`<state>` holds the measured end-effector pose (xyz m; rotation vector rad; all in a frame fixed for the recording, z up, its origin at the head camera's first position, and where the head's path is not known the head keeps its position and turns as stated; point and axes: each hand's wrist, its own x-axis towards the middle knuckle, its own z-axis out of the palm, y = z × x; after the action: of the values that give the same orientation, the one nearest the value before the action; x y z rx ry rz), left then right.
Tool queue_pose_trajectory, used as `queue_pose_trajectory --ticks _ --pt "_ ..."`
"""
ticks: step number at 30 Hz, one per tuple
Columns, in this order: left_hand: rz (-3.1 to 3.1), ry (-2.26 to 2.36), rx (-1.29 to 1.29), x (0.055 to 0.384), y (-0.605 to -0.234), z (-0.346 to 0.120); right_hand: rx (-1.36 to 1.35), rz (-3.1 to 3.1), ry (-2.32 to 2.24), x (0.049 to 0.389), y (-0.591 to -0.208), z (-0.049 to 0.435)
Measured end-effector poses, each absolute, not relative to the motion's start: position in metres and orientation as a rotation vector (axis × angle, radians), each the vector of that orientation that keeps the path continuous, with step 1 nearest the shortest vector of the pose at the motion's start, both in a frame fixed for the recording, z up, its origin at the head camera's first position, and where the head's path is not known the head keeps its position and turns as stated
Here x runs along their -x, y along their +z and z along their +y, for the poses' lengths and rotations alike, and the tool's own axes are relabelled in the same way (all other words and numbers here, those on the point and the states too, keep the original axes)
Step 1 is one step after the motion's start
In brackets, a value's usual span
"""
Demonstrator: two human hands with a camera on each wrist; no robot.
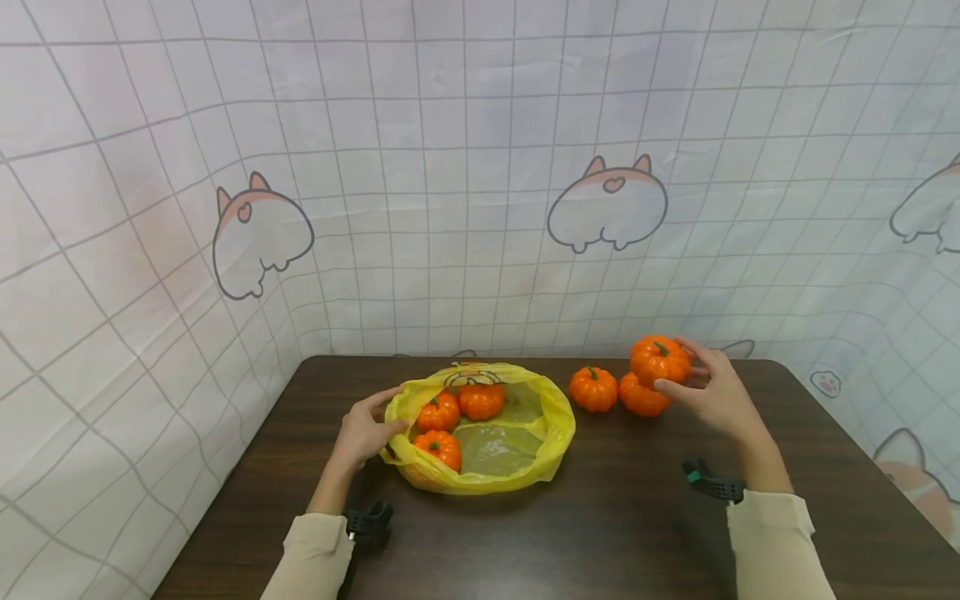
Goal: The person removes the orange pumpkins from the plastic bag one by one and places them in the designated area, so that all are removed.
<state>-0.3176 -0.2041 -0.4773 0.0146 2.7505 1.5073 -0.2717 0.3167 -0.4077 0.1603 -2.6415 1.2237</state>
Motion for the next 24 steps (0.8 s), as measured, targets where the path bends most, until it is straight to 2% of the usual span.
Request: queue_pose_trajectory --ticks 24 --pt "2.752 1.506 -0.042 0.32 -0.481 -0.205 0.063 -2.656 1.285 0.273 -0.43 0.351"
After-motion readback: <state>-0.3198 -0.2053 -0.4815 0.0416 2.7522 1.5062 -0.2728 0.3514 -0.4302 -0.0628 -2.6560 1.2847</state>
